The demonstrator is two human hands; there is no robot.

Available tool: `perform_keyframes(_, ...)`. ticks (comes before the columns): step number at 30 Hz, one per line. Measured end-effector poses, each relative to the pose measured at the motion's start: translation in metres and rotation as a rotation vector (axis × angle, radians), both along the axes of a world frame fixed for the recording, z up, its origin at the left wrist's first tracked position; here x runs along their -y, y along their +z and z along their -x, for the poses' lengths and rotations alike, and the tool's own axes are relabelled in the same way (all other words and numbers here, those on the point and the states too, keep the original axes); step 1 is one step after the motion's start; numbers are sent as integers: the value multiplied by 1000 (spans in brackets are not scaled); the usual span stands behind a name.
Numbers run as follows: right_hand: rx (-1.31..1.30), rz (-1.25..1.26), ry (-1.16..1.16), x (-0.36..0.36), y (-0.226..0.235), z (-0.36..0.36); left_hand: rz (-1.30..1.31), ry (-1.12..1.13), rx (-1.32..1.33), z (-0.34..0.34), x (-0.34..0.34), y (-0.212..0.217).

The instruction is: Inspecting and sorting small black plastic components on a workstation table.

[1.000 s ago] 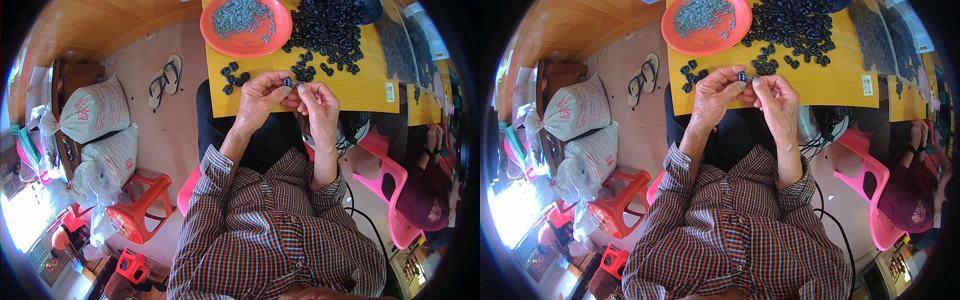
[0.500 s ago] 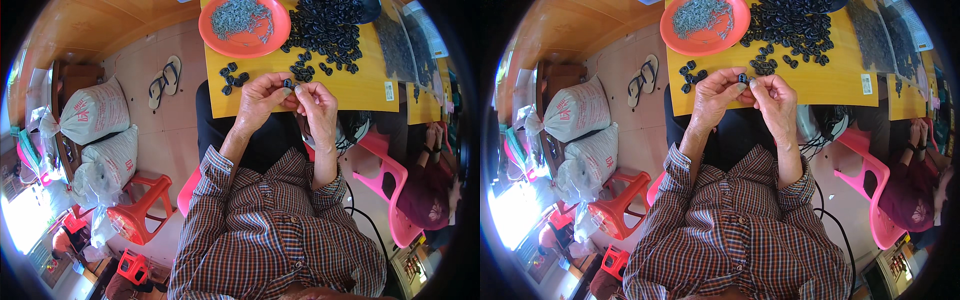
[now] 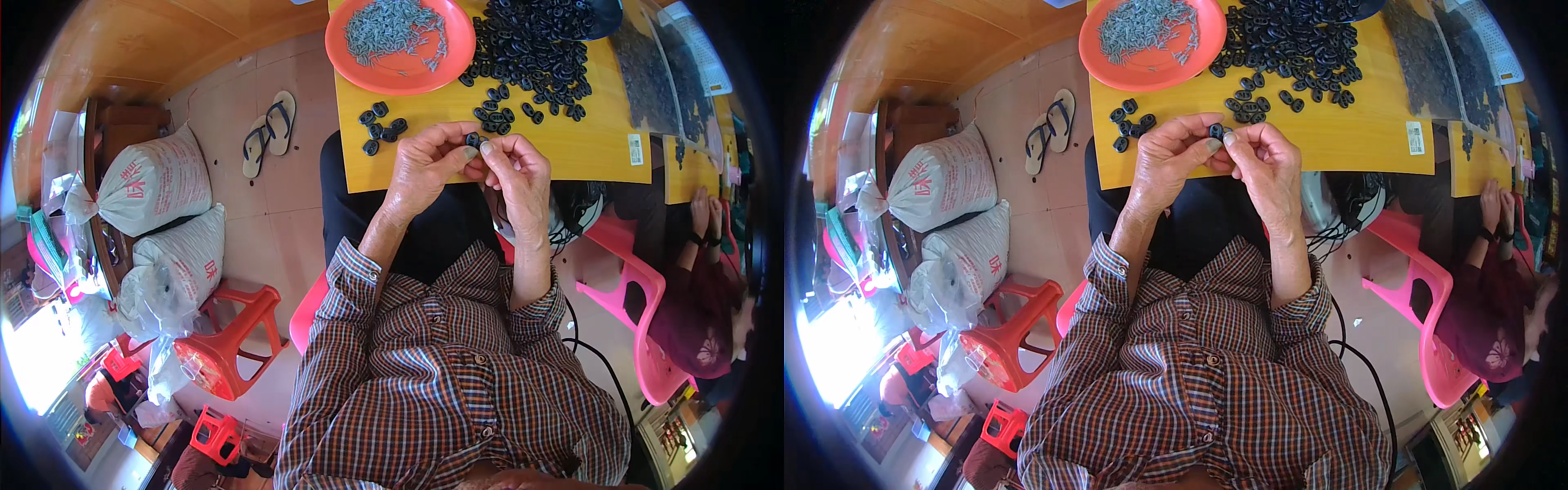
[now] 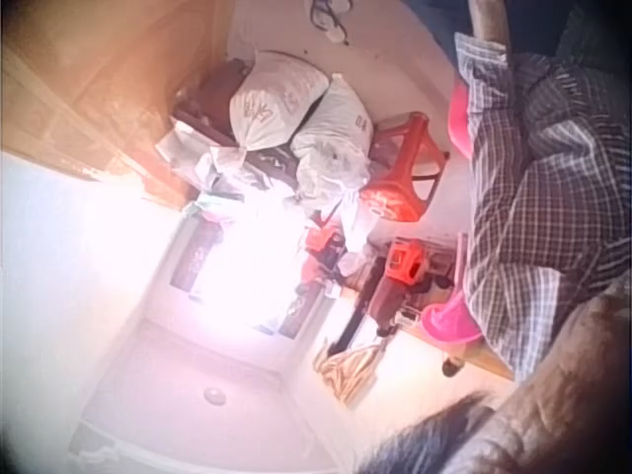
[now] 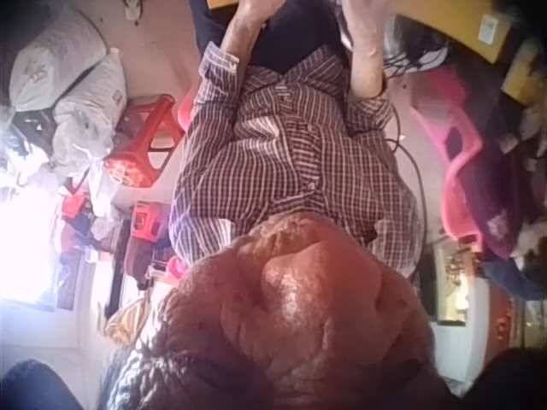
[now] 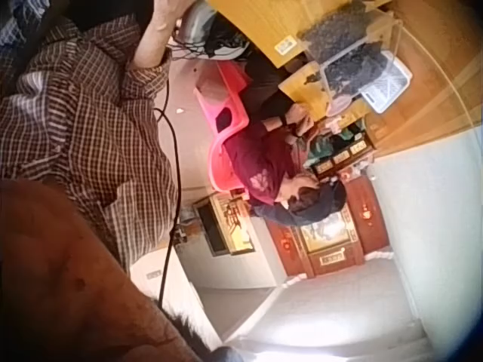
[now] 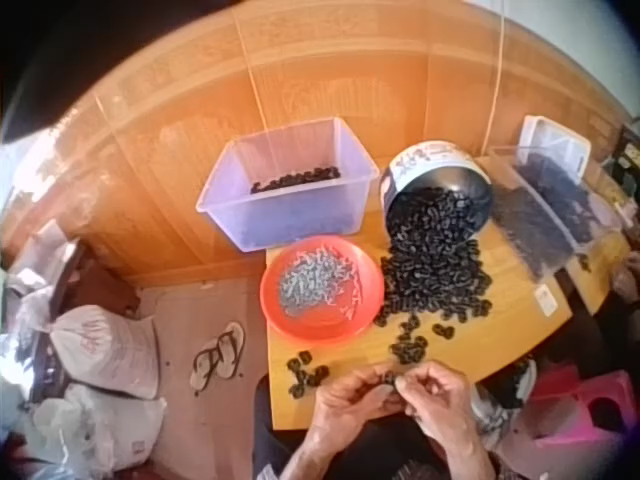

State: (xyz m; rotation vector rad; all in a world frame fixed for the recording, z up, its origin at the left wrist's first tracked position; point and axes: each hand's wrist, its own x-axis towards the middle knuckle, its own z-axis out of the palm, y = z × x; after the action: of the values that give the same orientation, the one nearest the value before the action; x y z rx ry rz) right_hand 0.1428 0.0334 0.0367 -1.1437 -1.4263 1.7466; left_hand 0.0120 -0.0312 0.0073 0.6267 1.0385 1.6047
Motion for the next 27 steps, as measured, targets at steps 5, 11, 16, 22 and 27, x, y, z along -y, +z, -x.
perform_keyframes(5, -5, 26, 15, -2, -1, -1, 3, -15, -11, 1, 1, 2)
perform_keyframes(11, -21, 94, 11, -2, -1, -2, 11, -19, -32, 2, 2, 2)
perform_keyframes(16, -80, 150, 26, -5, -5, -4, 0, -14, -33, 2, 2, 1)
perform_keyframes(22, -152, 220, 16, -4, -9, -3, -4, 3, -9, 2, 3, -1)
perform_keyframes(27, -131, 198, 24, -4, -7, -3, -9, 2, -16, 2, 3, -2)
